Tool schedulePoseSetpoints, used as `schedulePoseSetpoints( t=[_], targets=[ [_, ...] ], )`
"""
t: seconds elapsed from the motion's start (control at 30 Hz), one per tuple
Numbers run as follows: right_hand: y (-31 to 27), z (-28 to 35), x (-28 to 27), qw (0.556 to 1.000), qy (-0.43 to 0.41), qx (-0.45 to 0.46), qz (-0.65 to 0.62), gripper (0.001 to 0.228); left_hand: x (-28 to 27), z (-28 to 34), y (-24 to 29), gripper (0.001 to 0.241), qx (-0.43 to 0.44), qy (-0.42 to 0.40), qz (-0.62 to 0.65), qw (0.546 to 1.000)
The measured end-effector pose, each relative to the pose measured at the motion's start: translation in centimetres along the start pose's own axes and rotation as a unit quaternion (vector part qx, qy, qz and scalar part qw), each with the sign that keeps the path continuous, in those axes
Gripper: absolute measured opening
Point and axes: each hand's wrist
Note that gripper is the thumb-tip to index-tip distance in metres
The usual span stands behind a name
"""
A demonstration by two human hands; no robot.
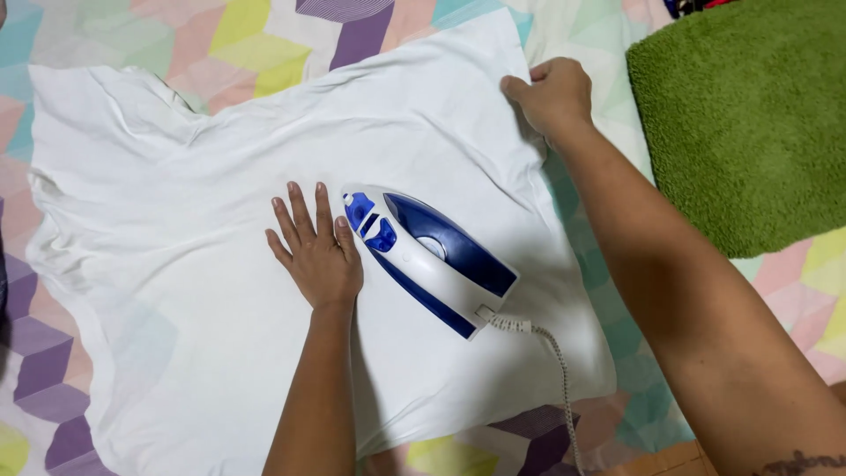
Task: Iron and fold a white t-shirt on a bed.
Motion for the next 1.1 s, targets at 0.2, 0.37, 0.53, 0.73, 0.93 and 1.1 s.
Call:
schedulePoseSetpoints(
  t=[0.2, 0.37, 0.53, 0.73, 0.93, 1.1],
  targets=[
    [0.1, -6.7, -2.2, 0.985, 0.031, 0.015, -0.171, 0.026, 1.0, -0.4, -0.4, 0.055, -0.006, 0.008, -0.016, 1.000],
    [-2.0, -6.9, -3.6, 0.977, -0.146, 0.085, -0.132, 0.032, 1.4, -0.6, -0.6, 0.054, -0.006, 0.016, -0.024, 1.000],
    [-4.3, -7.7, -1.8, 0.926, -0.227, 0.198, -0.228, 0.046, 1.8, -0.6, -0.5, 0.052, -0.008, 0.015, -0.033, 0.999],
    [-4.2, -10.1, -0.4, 0.857, -0.223, 0.166, -0.435, 0.036, 1.9, -1.0, -0.7, 0.053, -0.013, 0.015, -0.044, 0.999],
    [-5.3, -9.9, 0.9, 0.905, -0.168, 0.192, -0.340, 0.027, 2.3, -1.2, -0.8, 0.053, -0.014, 0.013, -0.048, 0.999],
    [-1.8, -11.5, 3.0, 0.894, -0.060, 0.045, -0.441, 0.024, 2.8, -1.2, -1.1, 0.053, -0.008, 0.015, -0.051, 0.999]
  ],
)
Point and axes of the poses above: each hand's wrist, its own z-axis away from the middle knuckle, its own x-axis out of the palm, y = z × x, and after that the axes turned 3 degrees about -z, right-handed
